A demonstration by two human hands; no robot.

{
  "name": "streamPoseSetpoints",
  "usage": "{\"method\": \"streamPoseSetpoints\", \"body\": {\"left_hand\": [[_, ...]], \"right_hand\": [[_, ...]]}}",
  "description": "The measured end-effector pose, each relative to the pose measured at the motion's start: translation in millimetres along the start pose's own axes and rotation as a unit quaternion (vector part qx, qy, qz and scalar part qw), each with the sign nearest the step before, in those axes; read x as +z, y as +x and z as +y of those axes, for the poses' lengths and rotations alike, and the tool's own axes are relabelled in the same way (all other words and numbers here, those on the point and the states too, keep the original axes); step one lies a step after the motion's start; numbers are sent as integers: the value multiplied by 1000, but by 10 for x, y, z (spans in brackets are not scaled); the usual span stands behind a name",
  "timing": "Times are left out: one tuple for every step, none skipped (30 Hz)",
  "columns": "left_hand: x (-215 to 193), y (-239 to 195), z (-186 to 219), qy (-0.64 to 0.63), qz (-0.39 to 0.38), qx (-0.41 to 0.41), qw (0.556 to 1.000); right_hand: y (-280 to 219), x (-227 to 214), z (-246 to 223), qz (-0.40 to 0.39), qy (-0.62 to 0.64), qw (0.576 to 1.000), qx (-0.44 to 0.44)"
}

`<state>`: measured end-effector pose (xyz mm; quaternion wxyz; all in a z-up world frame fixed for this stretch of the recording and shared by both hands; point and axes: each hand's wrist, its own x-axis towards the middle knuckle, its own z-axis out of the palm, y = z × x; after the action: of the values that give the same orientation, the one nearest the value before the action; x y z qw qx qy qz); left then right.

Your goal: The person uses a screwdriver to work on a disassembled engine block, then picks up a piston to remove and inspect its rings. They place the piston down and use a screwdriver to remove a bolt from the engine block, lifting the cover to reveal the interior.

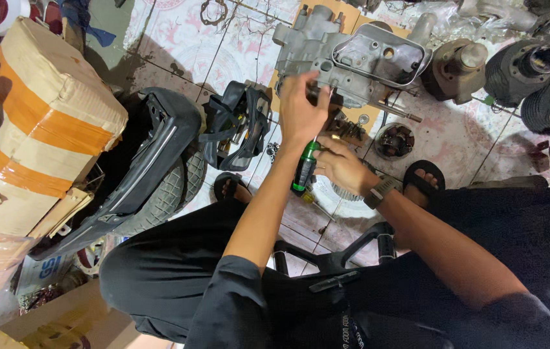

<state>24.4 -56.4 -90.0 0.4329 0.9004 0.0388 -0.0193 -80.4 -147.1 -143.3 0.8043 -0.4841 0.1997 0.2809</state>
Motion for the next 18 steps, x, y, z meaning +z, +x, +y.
{"method": "streamPoseSetpoints", "body": {"left_hand": [[-35,34,25,33,19,75,996],[-71,68,50,65,38,150,986],[-60,131,9,65,38,150,986],[-48,195,-32,157,-31,151,976],[-38,264,-72,247,-101,150,952],[-54,281,-46,246,-101,151,952],[-65,299,-18,269,-127,135,945],[-73,319,10,292,-153,119,937],[-65,319,-5,292,-155,119,936],[-59,319,-22,288,-134,138,938],[-60,320,-43,284,-110,154,940],[-53,292,-63,284,-111,153,940],[-51,283,-75,287,-92,166,939],[-46,273,-85,289,-73,179,938],[-44,273,-88,289,-74,180,937],[-40,273,-91,285,-70,181,939],[-36,267,-95,280,-67,183,940],[-42,260,-95,280,-68,183,940]], "right_hand": [[19,-30,9,-45,84,995,-9],[39,-60,17,-91,167,982,-18],[42,-75,13,-91,167,982,-18],[45,-90,8,-122,158,979,-30],[53,-103,0,-152,150,976,-43],[58,-99,7,-152,150,976,-44],[64,-99,13,-154,136,978,-44],[72,-101,20,-155,121,979,-45],[58,-61,-5,-154,123,979,-44],[45,-19,-29,-93,47,994,-25],[36,25,-57,-33,-32,999,-3],[42,34,-13,-33,-31,999,-2],[64,43,13,-28,-42,998,-25],[84,50,39,-23,-53,997,-48],[85,86,17,-23,-52,997,-48],[87,121,-3,-6,-75,996,-40],[82,155,-22,11,-99,994,-32],[89,146,11,11,-99,995,-32]]}}
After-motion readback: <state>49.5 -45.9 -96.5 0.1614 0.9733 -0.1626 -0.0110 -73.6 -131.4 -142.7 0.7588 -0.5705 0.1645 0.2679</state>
